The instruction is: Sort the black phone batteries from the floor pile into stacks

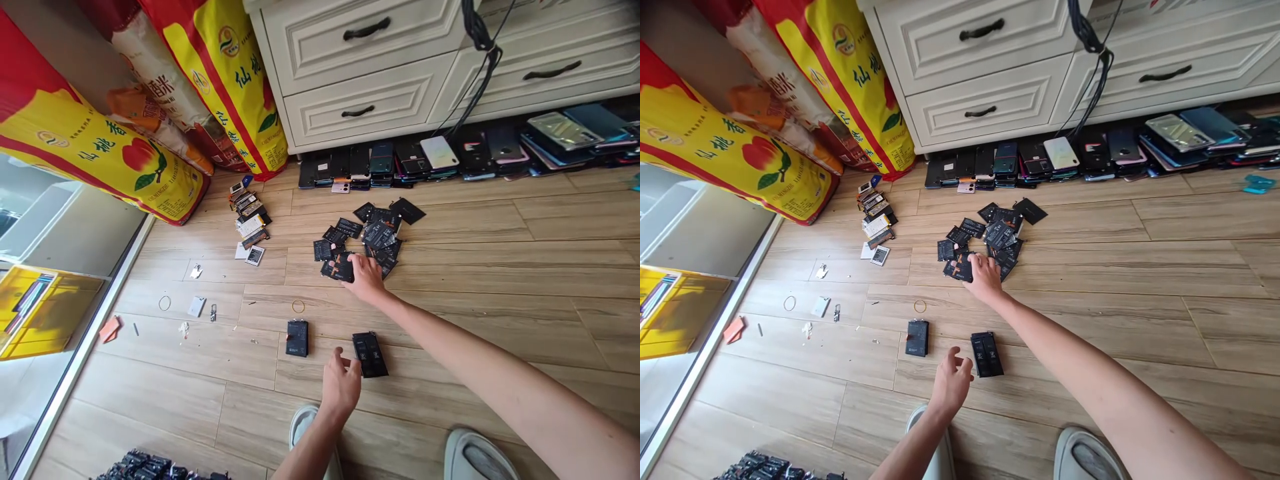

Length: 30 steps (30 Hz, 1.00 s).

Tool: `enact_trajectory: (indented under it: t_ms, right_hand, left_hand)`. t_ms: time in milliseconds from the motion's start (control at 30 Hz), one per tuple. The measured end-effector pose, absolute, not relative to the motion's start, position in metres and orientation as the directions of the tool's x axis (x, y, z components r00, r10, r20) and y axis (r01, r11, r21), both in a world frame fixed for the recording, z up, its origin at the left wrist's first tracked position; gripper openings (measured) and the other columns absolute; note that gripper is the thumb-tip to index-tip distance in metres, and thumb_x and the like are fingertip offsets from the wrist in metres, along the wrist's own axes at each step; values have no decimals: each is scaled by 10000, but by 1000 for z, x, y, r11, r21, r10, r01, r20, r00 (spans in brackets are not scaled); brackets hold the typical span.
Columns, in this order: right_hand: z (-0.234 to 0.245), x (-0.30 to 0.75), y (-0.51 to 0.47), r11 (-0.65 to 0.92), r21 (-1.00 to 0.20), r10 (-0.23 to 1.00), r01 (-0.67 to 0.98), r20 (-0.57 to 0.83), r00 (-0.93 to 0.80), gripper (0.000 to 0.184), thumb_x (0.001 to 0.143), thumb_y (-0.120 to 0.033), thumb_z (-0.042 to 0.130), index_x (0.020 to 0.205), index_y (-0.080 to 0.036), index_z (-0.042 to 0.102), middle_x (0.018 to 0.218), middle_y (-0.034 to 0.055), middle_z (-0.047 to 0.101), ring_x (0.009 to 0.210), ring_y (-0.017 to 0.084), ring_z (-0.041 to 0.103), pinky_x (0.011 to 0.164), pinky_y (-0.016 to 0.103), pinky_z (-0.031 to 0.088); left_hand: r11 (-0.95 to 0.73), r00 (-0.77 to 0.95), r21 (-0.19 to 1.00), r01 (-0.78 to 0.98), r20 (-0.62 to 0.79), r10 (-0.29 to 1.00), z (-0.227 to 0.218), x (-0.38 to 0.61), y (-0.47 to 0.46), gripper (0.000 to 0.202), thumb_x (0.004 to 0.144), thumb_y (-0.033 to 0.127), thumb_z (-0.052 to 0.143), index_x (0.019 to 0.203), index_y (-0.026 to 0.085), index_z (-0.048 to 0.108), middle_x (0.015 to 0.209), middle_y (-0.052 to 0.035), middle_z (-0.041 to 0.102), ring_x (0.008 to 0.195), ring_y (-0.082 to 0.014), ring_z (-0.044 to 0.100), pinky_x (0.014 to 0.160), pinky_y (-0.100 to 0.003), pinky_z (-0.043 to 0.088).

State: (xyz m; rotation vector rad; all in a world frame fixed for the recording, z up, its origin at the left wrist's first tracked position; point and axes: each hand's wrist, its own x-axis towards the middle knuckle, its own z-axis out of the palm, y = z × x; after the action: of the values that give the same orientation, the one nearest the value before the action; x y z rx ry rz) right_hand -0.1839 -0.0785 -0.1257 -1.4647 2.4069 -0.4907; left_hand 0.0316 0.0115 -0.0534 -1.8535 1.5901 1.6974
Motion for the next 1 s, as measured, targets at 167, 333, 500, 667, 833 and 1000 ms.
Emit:
enact_trajectory:
  t_ms: [167,333,500,667,833,1000]
  right_hand:
    - [-128,-187,-80,465,-466,-875,-753,-114,-470,613,685,-280,820,1213,-248,511,1322,122,591,1190,374,517,928,444,424]
    - [-129,-194,-75,426,-476,-897,-770,-114,-426,646,659,-292,816,1227,-244,510,1280,129,581,1174,365,540,929,433,438]
    - [-131,-207,-79,301,-541,-945,-786,-61,-320,652,662,-299,802,1235,-206,506,1210,131,617,1098,322,592,966,401,460]
    - [-133,-211,-80,287,-586,-949,-758,-68,-307,790,645,-310,828,1347,-222,478,1256,139,614,1124,343,595,995,432,465]
    - [-143,-187,-66,438,-642,-856,-629,-83,-511,839,647,-273,828,1383,-188,435,1301,180,535,1237,371,535,1062,465,449]
    - [-149,-161,-61,668,-669,-634,-327,-280,-720,727,707,-393,798,1306,-180,446,1246,160,510,1137,336,571,994,433,501]
  left_hand:
    - [-432,-240,544,-720,-779,-580,-60,35,9,368,939,201,501,1288,121,587,1071,-123,769,916,-229,750,871,-319,522]
    - [-443,-256,581,-683,-759,-599,-71,37,8,291,936,193,485,1207,153,583,1046,-111,744,865,-214,726,824,-319,526]
    - [-431,-230,619,-656,-708,-667,-81,39,11,295,921,205,493,1210,177,545,1060,-98,733,877,-210,708,825,-322,528]
    - [-432,-242,643,-632,-694,-678,-83,40,14,277,910,213,489,1182,202,544,1046,-90,721,883,-215,698,832,-338,521]
    - [-459,-231,656,-600,-691,-685,-85,45,19,305,882,217,522,1187,213,530,1001,-72,711,855,-214,696,830,-349,516]
    - [-431,-241,682,-591,-659,-712,-88,46,11,174,870,230,548,1032,218,610,952,-56,717,779,-194,686,735,-314,502]
